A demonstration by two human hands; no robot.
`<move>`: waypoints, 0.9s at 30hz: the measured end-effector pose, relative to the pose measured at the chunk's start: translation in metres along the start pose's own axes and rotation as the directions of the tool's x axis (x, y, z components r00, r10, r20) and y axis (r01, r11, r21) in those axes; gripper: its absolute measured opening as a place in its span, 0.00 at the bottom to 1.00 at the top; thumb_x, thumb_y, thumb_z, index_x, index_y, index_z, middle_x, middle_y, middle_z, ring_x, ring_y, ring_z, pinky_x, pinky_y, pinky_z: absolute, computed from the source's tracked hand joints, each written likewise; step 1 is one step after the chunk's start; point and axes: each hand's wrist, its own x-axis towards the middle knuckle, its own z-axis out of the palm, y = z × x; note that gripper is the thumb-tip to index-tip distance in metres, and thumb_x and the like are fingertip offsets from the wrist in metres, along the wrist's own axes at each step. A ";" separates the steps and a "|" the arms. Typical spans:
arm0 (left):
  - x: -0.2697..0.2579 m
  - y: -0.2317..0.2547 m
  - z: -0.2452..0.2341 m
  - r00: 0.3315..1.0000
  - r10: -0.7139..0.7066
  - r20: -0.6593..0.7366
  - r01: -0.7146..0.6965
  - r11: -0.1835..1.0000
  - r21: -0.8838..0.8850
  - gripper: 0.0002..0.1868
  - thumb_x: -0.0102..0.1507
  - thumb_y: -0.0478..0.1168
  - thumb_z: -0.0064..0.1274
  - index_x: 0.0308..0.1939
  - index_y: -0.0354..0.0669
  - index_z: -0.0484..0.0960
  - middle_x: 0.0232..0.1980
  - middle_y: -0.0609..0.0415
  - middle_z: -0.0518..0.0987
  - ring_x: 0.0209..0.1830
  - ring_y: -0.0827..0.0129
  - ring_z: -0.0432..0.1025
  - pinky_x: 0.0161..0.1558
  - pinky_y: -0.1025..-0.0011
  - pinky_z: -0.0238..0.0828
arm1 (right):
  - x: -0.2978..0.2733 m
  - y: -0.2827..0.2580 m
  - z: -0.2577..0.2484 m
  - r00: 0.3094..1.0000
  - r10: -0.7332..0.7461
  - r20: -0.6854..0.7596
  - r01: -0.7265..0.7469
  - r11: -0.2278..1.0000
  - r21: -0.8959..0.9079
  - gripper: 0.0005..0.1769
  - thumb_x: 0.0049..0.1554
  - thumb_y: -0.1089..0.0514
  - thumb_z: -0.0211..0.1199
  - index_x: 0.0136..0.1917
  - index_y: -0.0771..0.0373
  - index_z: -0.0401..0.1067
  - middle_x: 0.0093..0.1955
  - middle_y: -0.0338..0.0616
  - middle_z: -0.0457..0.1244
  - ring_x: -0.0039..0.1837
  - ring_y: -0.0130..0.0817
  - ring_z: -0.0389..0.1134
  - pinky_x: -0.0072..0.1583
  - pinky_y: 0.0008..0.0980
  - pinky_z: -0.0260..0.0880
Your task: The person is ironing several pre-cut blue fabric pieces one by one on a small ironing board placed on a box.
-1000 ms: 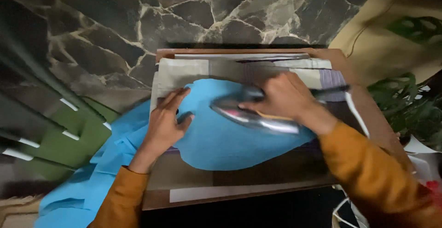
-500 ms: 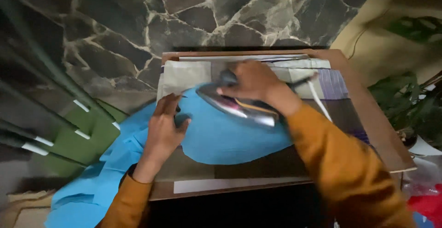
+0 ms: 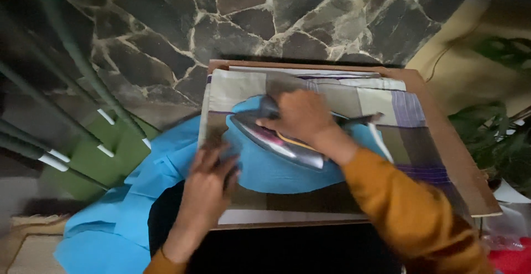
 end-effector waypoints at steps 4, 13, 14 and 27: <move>-0.023 0.019 -0.009 0.995 0.071 -0.072 -0.074 0.997 -0.029 0.10 0.50 0.40 0.52 0.33 0.40 0.78 0.46 0.53 0.72 0.46 0.60 0.65 0.48 0.64 0.59 | 0.025 -0.013 0.002 0.990 -0.094 -0.102 0.097 0.995 0.030 0.28 0.45 0.35 0.59 0.37 0.64 0.70 0.34 0.47 0.64 0.37 0.44 0.65 0.41 0.40 0.63; -0.039 0.024 -0.011 0.987 0.082 -0.139 -0.087 0.996 -0.027 0.15 0.54 0.40 0.48 0.42 0.36 0.75 0.49 0.49 0.71 0.53 0.59 0.65 0.52 0.64 0.60 | -0.037 -0.016 -0.023 0.974 -0.223 -0.033 0.224 0.949 0.221 0.24 0.44 0.39 0.62 0.39 0.63 0.70 0.28 0.50 0.64 0.29 0.45 0.65 0.36 0.40 0.65; -0.039 0.025 -0.011 0.981 0.086 -0.172 -0.088 0.996 -0.006 0.14 0.54 0.40 0.49 0.41 0.35 0.75 0.49 0.48 0.71 0.53 0.59 0.65 0.52 0.65 0.60 | -0.047 -0.019 -0.030 0.982 -0.184 0.041 0.172 0.964 0.204 0.23 0.45 0.41 0.62 0.40 0.64 0.69 0.27 0.49 0.64 0.28 0.43 0.65 0.36 0.39 0.65; -0.047 0.024 -0.004 0.909 0.080 -0.408 -0.109 0.993 -0.048 0.03 0.50 0.33 0.53 0.23 0.37 0.76 0.35 0.52 0.72 0.32 0.63 0.67 0.36 0.72 0.66 | -0.026 -0.062 -0.029 0.966 -0.251 -0.063 0.258 0.949 0.179 0.26 0.43 0.41 0.63 0.41 0.67 0.70 0.30 0.52 0.64 0.30 0.50 0.64 0.37 0.42 0.65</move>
